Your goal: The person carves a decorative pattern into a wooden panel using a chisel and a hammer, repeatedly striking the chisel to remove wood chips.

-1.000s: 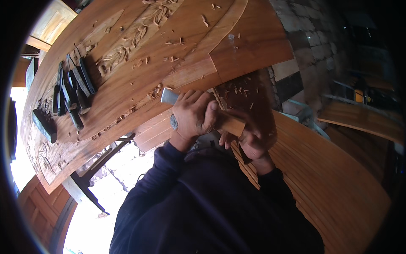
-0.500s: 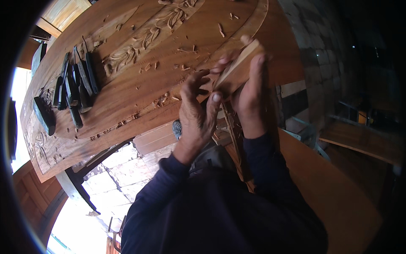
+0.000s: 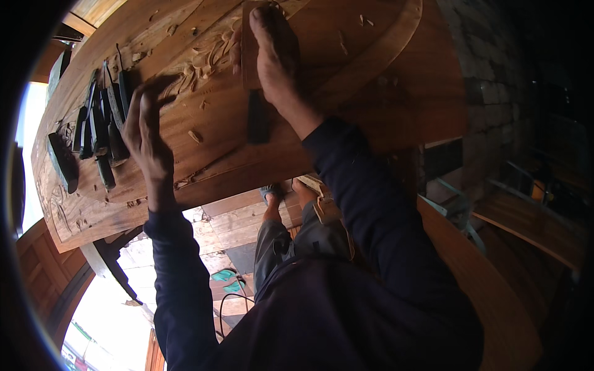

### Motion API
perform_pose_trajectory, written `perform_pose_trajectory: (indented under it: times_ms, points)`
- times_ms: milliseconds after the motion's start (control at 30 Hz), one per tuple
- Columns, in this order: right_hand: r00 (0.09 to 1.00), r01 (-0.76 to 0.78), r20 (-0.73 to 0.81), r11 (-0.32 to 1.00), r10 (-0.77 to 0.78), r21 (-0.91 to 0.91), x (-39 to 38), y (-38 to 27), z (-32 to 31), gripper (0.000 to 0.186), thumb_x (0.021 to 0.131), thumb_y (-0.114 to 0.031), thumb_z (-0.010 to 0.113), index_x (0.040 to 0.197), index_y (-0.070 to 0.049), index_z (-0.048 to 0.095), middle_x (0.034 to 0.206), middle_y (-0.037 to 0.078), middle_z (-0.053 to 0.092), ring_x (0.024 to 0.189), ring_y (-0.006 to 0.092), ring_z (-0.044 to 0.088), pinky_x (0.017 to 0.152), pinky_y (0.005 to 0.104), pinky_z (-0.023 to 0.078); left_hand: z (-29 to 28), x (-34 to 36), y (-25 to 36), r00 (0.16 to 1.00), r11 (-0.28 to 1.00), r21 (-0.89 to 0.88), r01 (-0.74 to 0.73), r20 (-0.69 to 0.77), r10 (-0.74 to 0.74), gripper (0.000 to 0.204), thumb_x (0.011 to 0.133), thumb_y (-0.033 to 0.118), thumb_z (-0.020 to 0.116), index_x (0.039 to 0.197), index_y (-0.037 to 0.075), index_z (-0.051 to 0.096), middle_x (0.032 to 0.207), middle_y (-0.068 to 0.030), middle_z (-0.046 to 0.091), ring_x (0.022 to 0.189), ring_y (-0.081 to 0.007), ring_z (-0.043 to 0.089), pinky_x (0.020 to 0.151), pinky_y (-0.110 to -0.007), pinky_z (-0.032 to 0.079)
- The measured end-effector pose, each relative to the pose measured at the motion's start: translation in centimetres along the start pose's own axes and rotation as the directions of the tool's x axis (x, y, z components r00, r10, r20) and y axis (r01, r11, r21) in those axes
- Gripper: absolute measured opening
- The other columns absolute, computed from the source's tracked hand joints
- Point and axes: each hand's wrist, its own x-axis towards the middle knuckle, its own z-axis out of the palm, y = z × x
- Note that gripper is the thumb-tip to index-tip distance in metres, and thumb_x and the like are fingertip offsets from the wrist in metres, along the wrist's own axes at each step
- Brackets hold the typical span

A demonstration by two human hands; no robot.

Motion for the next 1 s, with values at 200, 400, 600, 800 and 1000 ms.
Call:
perform_pose_trajectory:
  times_ms: [200,400,600,800,1000]
  points:
    - [0.941,-0.119,-0.337,0.962,0.031,-0.244,0.0,0.3,4.1,0.05,0.115,-0.046,0.049,0.137,-0.002,0.06,0.1,0.008,0.071,0.073,0.0189,0.07,0.06,0.0318,0.058,5.0,5.0,-2.4,0.923,0.776,-0.561,0.288,0.379,-0.068,0.077,0.111,0.065,0.044,0.159,0.005,0.052,0.148,-0.017,0.064,0.124,-0.0246,0.062,0.1,-0.035,0.049]
    - [0.909,0.182,-0.184,0.755,-0.373,-0.63,-0.2,0.5,4.3,0.052,0.118,-0.035,0.047,0.152,0.003,0.053,0.135,0.015,0.067,0.122,0.0226,0.065,0.104,0.0334,0.052,7.1,6.5,-0.5,0.879,0.645,-0.61,0.46,0.417,-0.233,0.073,0.11,0.061,0.054,0.148,0.0,0.061,0.127,-0.0129,0.075,0.091,-0.0146,0.073,0.069,-0.025,0.058]
    - [0.957,0.126,-0.173,0.874,-0.232,-0.469,-1.5,-0.1,5.3,0.049,0.118,-0.034,0.046,0.148,0.003,0.056,0.132,0.015,0.067,0.12,0.0221,0.064,0.103,0.0336,0.051,8.6,6.1,-3.7,0.912,0.536,-0.739,0.408,0.363,-0.192,0.018,0.106,0.018,0.074,0.117,0.006,0.066,0.115,-0.0076,0.077,0.09,-0.0109,0.07,0.073,-0.025,0.058]
    - [0.978,0.065,-0.153,0.908,-0.139,-0.413,-1.4,0.2,5.6,0.045,0.118,-0.032,0.046,0.144,0.003,0.059,0.13,0.014,0.067,0.119,0.0216,0.064,0.102,0.0339,0.05,8.8,7.3,-3.7,0.972,0.714,-0.67,0.204,0.225,-0.066,0.015,0.106,0.018,0.073,0.107,0.005,0.066,0.104,-0.0074,0.077,0.069,-0.0096,0.068,0.049,-0.021,0.054]
    - [0.957,0.211,-0.058,0.817,-0.286,-0.537,-0.6,0.7,4.8,0.04,0.118,-0.032,0.046,0.136,0.001,0.062,0.118,0.011,0.068,0.107,0.0183,0.064,0.091,0.032,0.052,8.1,6.9,-1.7,0.952,0.635,-0.713,0.298,0.273,-0.14,0.016,0.107,0.019,0.071,0.109,0.002,0.071,0.096,-0.0098,0.077,0.057,-0.0098,0.067,0.043,-0.022,0.052]
